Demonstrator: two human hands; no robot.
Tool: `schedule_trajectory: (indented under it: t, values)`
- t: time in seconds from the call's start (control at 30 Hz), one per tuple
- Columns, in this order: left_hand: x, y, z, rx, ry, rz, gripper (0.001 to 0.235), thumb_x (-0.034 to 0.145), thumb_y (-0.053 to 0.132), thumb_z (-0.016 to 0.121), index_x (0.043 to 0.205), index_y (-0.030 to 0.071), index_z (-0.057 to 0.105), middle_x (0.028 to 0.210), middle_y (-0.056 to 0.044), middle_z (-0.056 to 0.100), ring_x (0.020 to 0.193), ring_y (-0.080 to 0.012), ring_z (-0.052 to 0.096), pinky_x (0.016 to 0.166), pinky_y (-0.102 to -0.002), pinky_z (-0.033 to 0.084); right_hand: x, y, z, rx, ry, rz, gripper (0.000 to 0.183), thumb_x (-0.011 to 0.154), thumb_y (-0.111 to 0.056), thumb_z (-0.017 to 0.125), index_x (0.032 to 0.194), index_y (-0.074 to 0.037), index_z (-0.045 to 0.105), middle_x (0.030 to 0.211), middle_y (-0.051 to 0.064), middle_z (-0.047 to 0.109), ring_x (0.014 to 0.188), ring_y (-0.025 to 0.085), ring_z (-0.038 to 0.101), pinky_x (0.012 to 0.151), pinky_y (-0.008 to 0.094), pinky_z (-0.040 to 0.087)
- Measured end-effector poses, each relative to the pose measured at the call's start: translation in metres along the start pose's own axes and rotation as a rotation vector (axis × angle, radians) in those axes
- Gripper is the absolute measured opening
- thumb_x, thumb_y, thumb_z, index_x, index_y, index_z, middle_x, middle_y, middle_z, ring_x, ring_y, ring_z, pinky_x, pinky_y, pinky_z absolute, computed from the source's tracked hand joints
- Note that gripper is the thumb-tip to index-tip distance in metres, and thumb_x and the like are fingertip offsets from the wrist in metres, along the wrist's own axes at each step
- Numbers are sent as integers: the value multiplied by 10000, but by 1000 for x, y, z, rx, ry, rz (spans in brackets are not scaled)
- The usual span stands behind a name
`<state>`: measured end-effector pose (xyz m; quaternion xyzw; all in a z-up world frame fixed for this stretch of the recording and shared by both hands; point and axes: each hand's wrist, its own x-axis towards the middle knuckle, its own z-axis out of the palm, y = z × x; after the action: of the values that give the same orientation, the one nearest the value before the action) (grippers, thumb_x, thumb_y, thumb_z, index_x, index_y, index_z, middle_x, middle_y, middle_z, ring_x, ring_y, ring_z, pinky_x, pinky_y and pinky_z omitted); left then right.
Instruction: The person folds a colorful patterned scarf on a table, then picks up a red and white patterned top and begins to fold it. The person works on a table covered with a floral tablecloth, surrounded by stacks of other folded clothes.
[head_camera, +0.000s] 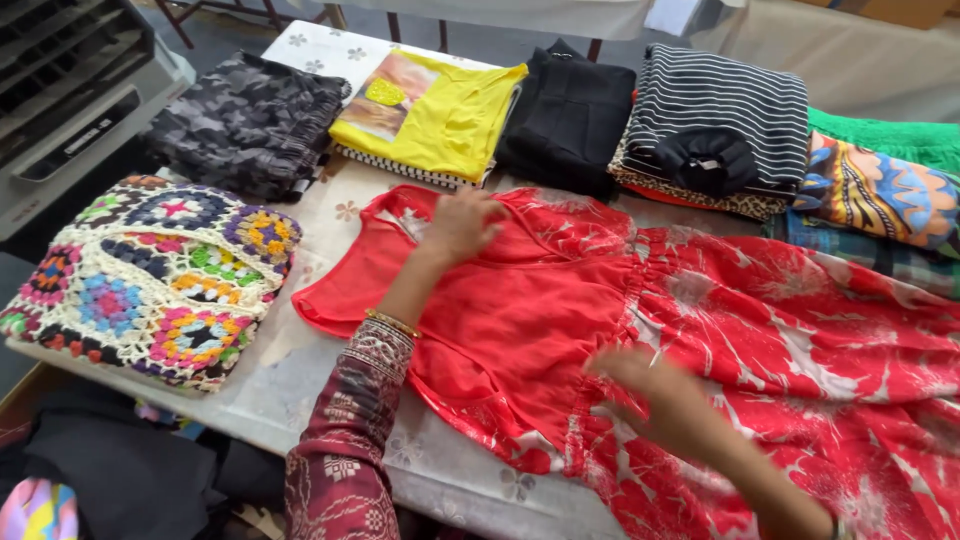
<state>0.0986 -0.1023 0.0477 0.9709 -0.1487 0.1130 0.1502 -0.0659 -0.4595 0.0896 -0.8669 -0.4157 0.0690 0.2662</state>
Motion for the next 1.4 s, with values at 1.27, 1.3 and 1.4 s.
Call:
schedule_trajectory:
  t: [1.27, 1.3, 1.4]
  values:
    - [-170, 157, -26, -496, -59, 602, 267, 872, 97, 717, 1138, 114, 721, 1119, -61, 692, 1102, -246, 633, 948, -421, 501, 98, 174, -49, -685, 698, 235, 135, 887, -127, 746, 1021, -114, 732, 1061, 84, 691, 1055, 310, 611, 878, 449, 457]
    - [-174, 167, -11, -511, -155, 701, 299, 904, 73, 673, 1195, 130, 716, 1175, -51, 690, 1139, -230, 630, 986, -416, 500, 94, 159, -53, -615, 713, 201, 181, 878, -129, 746, 1055, -92, 736, 1071, 99, 689, 1063, 327, 609, 886, 456, 468]
    - [-165, 182, 2, -370, 31, 828, 471, 845, 91, 606, 1310, 136, 667, 1305, -74, 646, 1290, -255, 583, 1124, -467, 456, 72, 162, -56, -441, 664, 275, 73, 996, -120, 718, 1064, -97, 733, 1047, 107, 676, 1056, 332, 615, 910, 456, 503]
